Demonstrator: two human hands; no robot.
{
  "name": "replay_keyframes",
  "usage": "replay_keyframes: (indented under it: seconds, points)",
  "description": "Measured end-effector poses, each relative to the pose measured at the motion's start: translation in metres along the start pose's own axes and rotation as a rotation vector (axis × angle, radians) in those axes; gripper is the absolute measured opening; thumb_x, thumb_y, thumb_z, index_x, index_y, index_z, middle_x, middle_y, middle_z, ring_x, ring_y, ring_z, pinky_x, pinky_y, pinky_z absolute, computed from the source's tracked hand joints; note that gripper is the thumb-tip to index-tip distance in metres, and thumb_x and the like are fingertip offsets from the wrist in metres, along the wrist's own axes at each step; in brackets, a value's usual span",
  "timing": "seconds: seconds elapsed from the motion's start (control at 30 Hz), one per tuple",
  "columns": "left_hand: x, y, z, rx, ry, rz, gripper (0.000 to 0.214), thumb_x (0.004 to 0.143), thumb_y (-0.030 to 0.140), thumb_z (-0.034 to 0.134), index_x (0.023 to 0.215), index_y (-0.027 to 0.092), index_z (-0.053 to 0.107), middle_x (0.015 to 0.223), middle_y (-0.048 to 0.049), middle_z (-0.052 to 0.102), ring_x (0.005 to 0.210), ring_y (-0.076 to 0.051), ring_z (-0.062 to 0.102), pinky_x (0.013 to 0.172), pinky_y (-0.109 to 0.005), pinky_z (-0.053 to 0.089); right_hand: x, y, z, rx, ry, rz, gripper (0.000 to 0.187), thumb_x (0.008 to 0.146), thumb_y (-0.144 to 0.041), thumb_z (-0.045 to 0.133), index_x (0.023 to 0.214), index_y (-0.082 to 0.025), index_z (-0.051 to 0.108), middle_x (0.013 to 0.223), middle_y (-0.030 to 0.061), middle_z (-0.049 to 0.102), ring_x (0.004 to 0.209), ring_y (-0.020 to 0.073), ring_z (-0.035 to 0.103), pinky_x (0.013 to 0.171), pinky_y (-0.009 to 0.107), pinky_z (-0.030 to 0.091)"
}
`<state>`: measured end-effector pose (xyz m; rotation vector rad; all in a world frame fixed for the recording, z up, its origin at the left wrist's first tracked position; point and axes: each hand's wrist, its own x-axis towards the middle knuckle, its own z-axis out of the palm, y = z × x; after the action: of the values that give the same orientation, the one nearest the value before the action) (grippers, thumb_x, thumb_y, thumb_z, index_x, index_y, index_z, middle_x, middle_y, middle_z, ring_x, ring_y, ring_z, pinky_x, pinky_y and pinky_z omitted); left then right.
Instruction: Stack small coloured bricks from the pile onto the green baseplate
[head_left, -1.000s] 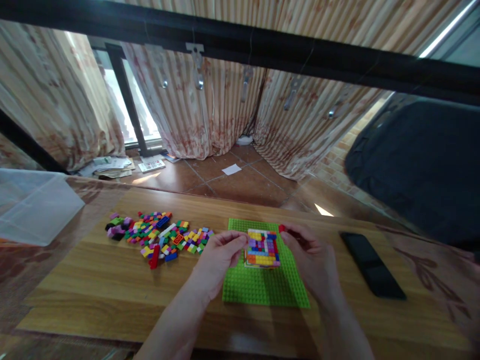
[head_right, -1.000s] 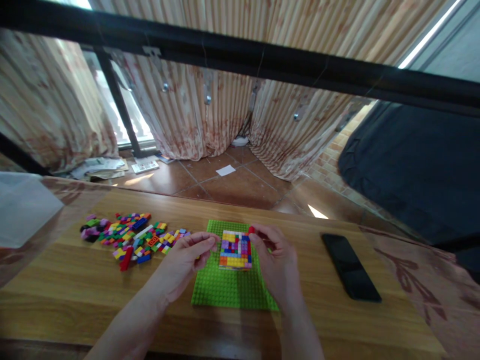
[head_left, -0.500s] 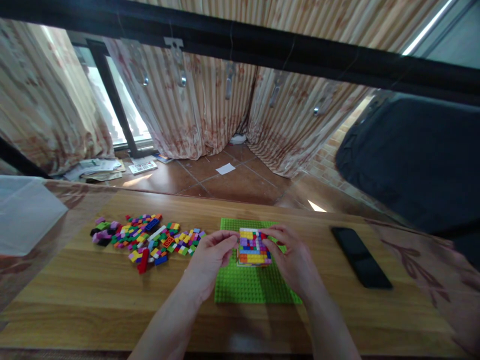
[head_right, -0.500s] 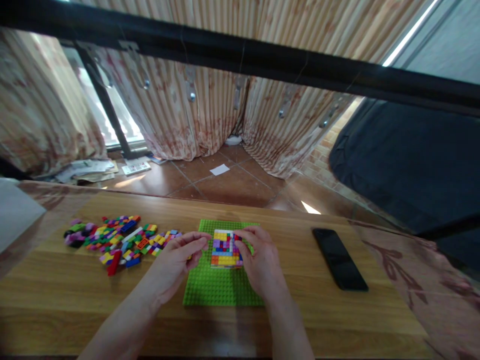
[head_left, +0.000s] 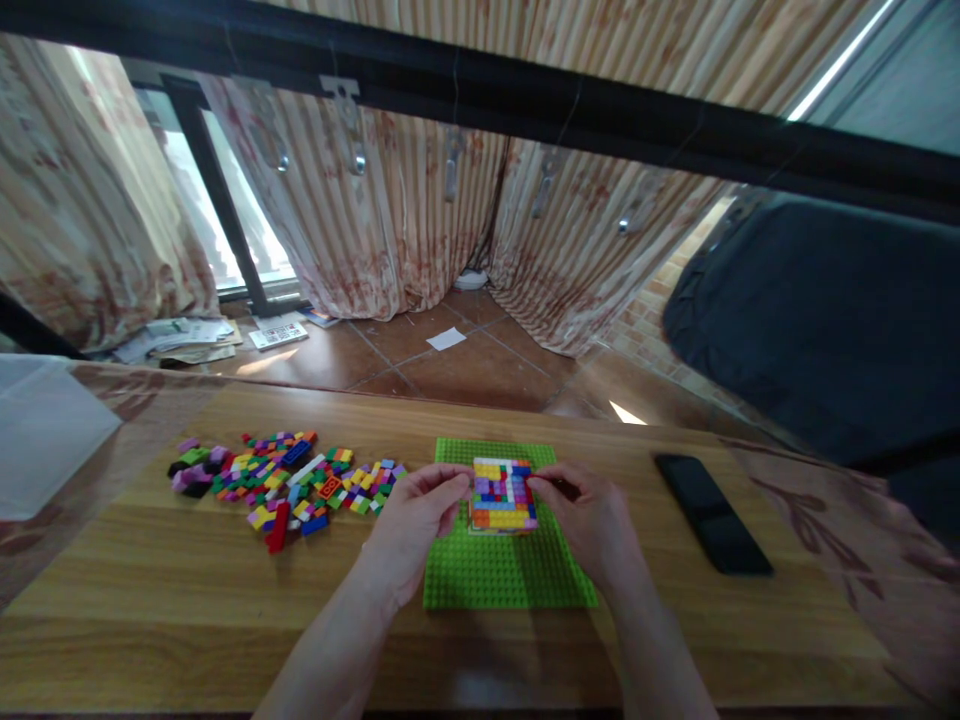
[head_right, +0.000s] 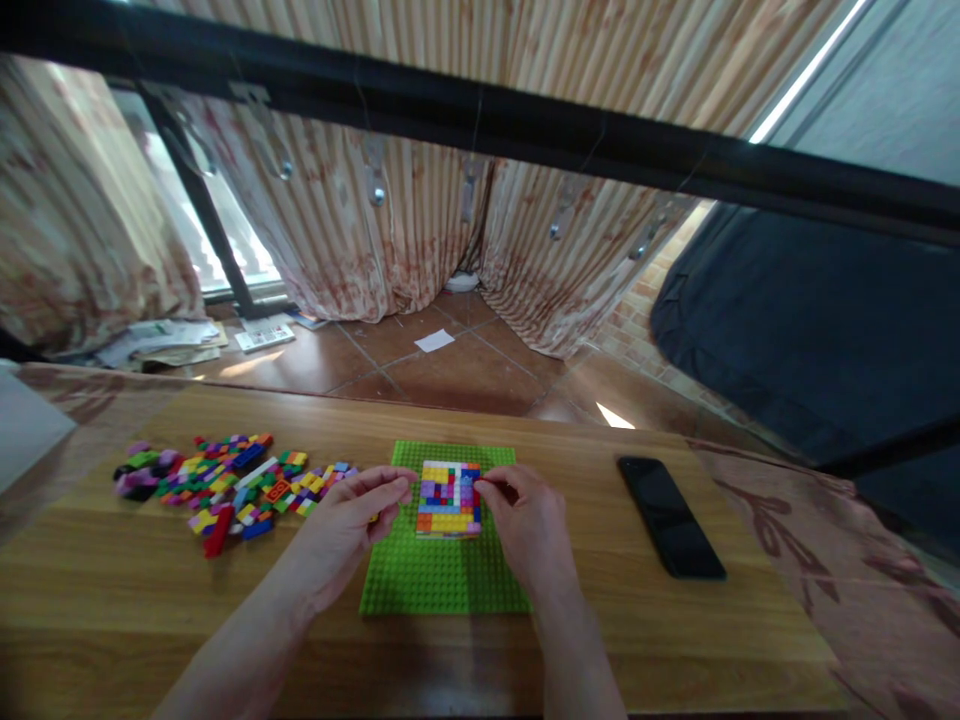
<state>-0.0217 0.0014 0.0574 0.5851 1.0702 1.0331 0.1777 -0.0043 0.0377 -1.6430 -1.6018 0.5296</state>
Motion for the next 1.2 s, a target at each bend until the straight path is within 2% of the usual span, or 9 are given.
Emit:
replay_keyframes:
  seconds: [0.13, 0.33, 0.47, 0.63, 0.8, 1.2]
  points:
    - [0.002, -0.002, 0.001, 0.011, 0.009, 0.004, 0.023, 0.057, 0.028, 0.08, 0.074, 0.013, 0.073, 0.06, 0.0002, 0.061, 0.047, -0.003, 0.039, 0.047, -0.017, 0.024, 0.0, 0.003, 0.0, 0.056, -0.018, -0.002, 0.019, 0.084, -0.035, 0.06, 0.083, -0.022, 0.074, 0.082, 0.0037, 0.073, 0.075, 0.0192, 0.067, 0.07, 0.032, 0.051]
    - [0.003, -0.005, 0.001, 0.038, 0.003, 0.027, 0.026, 0.059, 0.03, 0.08, 0.076, 0.013, 0.072, 0.054, 0.0021, 0.056, 0.045, -0.004, 0.036, 0.046, -0.019, 0.021, 0.0, -0.005, 0.005, 0.055, 0.007, -0.149, 0.017, 0.087, -0.028, 0.058, 0.087, -0.023, 0.074, 0.088, 0.005, 0.072, 0.08, 0.0186, 0.067, 0.074, 0.032, 0.053]
    - [0.002, -0.005, 0.001, 0.045, -0.014, 0.033, 0.027, 0.059, 0.032, 0.08, 0.076, 0.012, 0.072, 0.058, 0.0007, 0.06, 0.044, -0.003, 0.036, 0.046, -0.02, 0.02, -0.001, -0.008, 0.013, 0.021, 0.036, -0.194, 0.017, 0.087, -0.026, 0.057, 0.084, -0.025, 0.074, 0.088, 0.0039, 0.07, 0.081, 0.0174, 0.066, 0.073, 0.031, 0.054]
    - [0.002, -0.004, 0.001, 0.049, -0.015, 0.028, 0.026, 0.06, 0.031, 0.079, 0.076, 0.012, 0.071, 0.059, 0.0004, 0.06, 0.045, -0.003, 0.034, 0.046, -0.019, 0.021, -0.001, -0.007, 0.019, -0.01, 0.072, -0.19, 0.017, 0.086, -0.026, 0.059, 0.084, -0.025, 0.075, 0.086, 0.0034, 0.068, 0.078, 0.0167, 0.066, 0.07, 0.03, 0.054]
    - [0.001, -0.005, 0.001, 0.045, -0.013, 0.009, 0.024, 0.06, 0.03, 0.078, 0.075, 0.013, 0.071, 0.054, 0.0029, 0.054, 0.046, -0.003, 0.035, 0.047, -0.018, 0.021, -0.002, -0.01, 0.022, 0.014, 0.073, -0.185, 0.017, 0.085, -0.023, 0.059, 0.082, -0.026, 0.076, 0.085, 0.0028, 0.067, 0.077, 0.0154, 0.065, 0.07, 0.028, 0.052]
    - [0.005, -0.006, 0.0, 0.087, -0.011, -0.005, 0.03, 0.061, 0.036, 0.078, 0.079, 0.013, 0.071, 0.049, 0.0051, 0.049, 0.045, -0.003, 0.034, 0.047, -0.018, 0.022, 0.0, -0.002, 0.025, 0.099, 0.043, -0.06, 0.015, 0.082, -0.027, 0.063, 0.075, -0.026, 0.076, 0.077, 0.0002, 0.062, 0.07, 0.0135, 0.059, 0.063, 0.026, 0.044]
